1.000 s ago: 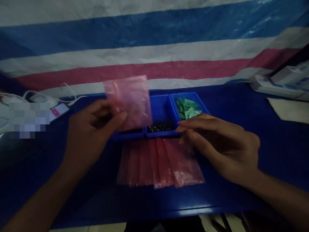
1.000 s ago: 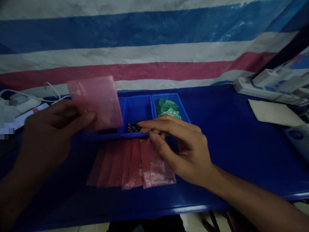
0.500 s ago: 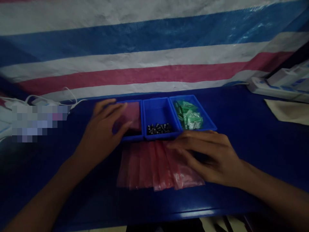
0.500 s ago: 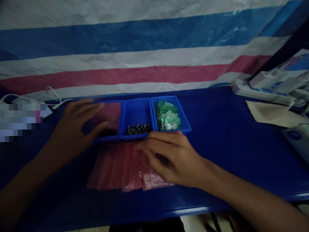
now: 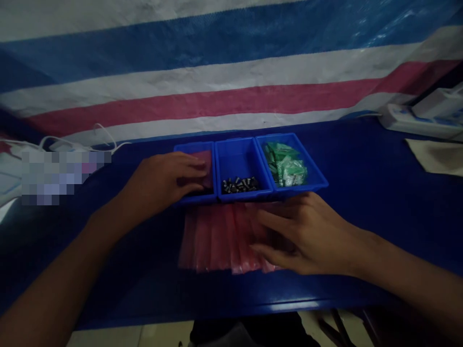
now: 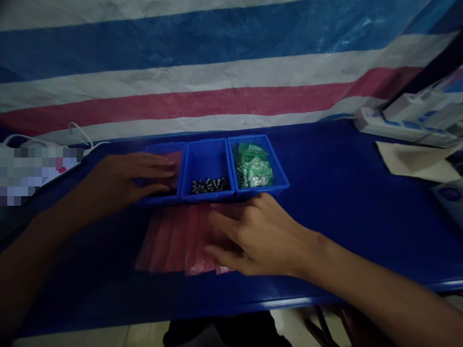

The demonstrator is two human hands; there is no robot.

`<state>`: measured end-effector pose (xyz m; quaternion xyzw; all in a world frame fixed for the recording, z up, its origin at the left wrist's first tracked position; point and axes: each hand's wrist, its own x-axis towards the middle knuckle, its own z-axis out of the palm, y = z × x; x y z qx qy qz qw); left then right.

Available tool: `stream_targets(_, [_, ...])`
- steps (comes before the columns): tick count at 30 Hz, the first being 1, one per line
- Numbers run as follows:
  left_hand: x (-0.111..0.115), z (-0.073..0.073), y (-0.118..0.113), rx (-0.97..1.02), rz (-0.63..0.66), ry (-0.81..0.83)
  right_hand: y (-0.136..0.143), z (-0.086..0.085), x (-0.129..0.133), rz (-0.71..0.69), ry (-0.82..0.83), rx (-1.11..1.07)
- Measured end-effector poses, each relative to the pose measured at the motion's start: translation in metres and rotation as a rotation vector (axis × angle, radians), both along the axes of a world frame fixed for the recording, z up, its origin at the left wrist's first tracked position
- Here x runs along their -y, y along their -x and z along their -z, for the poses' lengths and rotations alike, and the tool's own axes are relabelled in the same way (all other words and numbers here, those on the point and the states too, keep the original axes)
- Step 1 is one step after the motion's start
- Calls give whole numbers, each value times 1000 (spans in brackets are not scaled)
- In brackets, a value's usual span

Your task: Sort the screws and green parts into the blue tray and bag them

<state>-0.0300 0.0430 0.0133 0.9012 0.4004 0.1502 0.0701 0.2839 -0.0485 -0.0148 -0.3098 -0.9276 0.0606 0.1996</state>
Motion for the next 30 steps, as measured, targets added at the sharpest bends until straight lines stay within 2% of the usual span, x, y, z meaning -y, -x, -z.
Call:
stream_targets(3, [-2, -3, -7, -80, 15, -20, 3, -2, 3, 71, 72, 156])
stream_targets(7, [0, -8, -16, -155, 52, 18, 6, -6, 3, 106, 184, 193])
stream_targets(13, [-9, -10, -22, -257, -53, -44, 1, -11, 0, 93, 367, 41])
stream_targets(16, [-10, -12, -22, -272, -37, -7, -3, -12, 0, 79, 414, -130])
stream_targets(18, [-2, -17, -24, -126, -30, -26, -6, -16, 2, 46, 432, -334])
stream_targets(20, [15, -21, -29, 136, -50, -100, -7, -20, 4, 58, 392, -551])
stream_targets(23, [51, -22, -44, 431, -143, -94, -8, -22, 8, 161, 183, -769])
stream_targets(24, [62, -21, -50, 511, -127, -28, -8, -21, 9, 179, 107, -807])
stream_targets(26, [79, -18, -62, 632, 7, 296, -8, -14, 9, 147, -6, -803])
stream_targets(28, [87, -14, -71, 742, 66, 577, -6, -8, 9, 47, -36, -714])
stream_targets(30, [88, -12, -76, 779, 81, 775, -4, -4, 9, -23, -25, -610])
